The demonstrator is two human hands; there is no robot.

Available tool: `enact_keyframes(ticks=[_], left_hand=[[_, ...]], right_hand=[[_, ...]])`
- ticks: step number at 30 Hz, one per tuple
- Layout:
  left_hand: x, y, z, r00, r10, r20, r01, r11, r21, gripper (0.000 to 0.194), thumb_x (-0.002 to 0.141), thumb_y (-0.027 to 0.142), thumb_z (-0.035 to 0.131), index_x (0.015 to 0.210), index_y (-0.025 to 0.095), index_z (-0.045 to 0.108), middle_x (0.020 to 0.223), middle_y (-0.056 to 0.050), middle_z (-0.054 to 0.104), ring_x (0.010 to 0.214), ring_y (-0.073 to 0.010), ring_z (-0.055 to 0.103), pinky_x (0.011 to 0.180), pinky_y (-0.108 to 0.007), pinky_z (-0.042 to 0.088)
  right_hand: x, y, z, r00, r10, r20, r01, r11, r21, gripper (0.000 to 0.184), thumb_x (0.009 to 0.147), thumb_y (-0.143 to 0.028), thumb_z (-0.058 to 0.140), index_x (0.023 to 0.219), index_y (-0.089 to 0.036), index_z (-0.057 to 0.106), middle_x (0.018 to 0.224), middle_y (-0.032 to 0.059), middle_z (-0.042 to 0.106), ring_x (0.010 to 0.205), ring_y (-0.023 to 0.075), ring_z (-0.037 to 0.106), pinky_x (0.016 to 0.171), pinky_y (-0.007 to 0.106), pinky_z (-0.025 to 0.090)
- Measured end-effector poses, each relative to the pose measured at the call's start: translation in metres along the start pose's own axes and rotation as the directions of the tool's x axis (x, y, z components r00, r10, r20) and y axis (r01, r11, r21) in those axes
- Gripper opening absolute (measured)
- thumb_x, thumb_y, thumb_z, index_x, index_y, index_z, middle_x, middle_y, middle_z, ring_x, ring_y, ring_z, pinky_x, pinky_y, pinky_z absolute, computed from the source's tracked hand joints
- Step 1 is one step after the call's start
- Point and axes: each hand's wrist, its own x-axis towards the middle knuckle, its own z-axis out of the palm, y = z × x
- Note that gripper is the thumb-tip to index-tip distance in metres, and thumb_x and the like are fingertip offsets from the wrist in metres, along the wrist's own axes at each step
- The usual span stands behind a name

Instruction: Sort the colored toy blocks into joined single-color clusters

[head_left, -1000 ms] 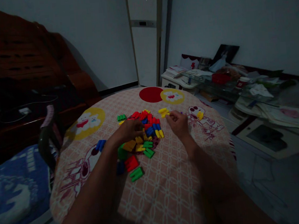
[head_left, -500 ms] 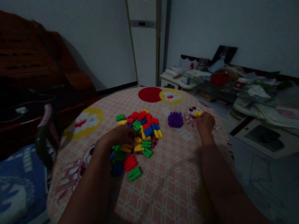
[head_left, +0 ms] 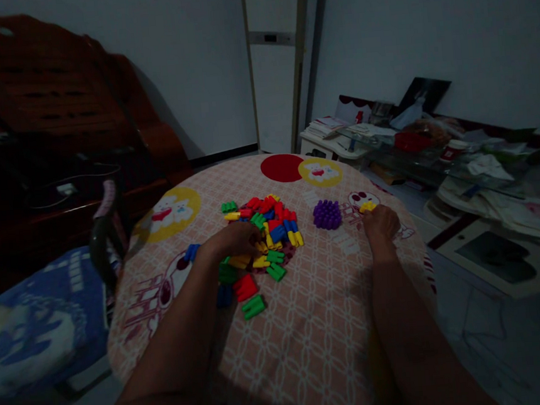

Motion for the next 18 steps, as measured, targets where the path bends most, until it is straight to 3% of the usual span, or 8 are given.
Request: enact_keyframes(ticks=[5,11,14,18], left_hand=[[-0.002,-0.004,0.001,1.000,-0.008,-0.030,0.007,0.999,-0.039,0.026,0.068,0.026,0.067,0.092,0.019,0.074,0.084,-0.004,0.074,0.070,-0.0169,0.063,0.059,-0.023,0.040],[-0.001,-0.015,0.000,0.986,-0.016,-0.166,-0.010,0.988,-0.155,0.034,0.066,0.025,0.067,0.098,0.017,0.071,0.081,-0.003,0.073,0.073,-0.0177,0.065,0.063,-0.023,0.043],[-0.001,-0.015,-0.002,0.976,-0.041,-0.213,0.000,0.982,-0.191,0.036,0.067,0.025,0.068,0.102,0.016,0.070,0.083,-0.003,0.073,0.077,-0.0187,0.066,0.066,-0.024,0.045],[-0.003,-0.009,-0.006,0.978,-0.057,-0.202,0.017,0.981,-0.193,0.045,0.068,0.023,0.069,0.113,0.016,0.068,0.087,-0.003,0.074,0.079,-0.0195,0.067,0.069,-0.025,0.046]], right_hand=[[0.003,-0.008,-0.002,0.996,-0.020,-0.085,0.029,0.993,0.112,0.031,0.091,-0.031,0.050,0.089,-0.012,0.073,0.085,0.0193,0.071,0.078,0.0274,0.063,0.070,0.036,0.040],[-0.017,-0.051,-0.008,0.939,-0.290,-0.183,0.335,0.888,0.316,0.030,0.091,-0.033,0.049,0.073,-0.017,0.068,0.074,0.0101,0.069,0.070,0.0202,0.059,0.069,0.030,0.039],[-0.038,-0.078,-0.009,0.859,-0.501,-0.104,0.498,0.770,0.399,0.028,0.090,-0.031,0.052,0.070,-0.017,0.068,0.071,0.0080,0.069,0.067,0.0178,0.060,0.067,0.028,0.039],[-0.061,-0.100,-0.008,0.682,-0.716,0.150,0.602,0.665,0.441,0.022,0.089,-0.030,0.059,0.077,-0.018,0.073,0.073,0.0061,0.072,0.068,0.0167,0.062,0.065,0.026,0.037]])
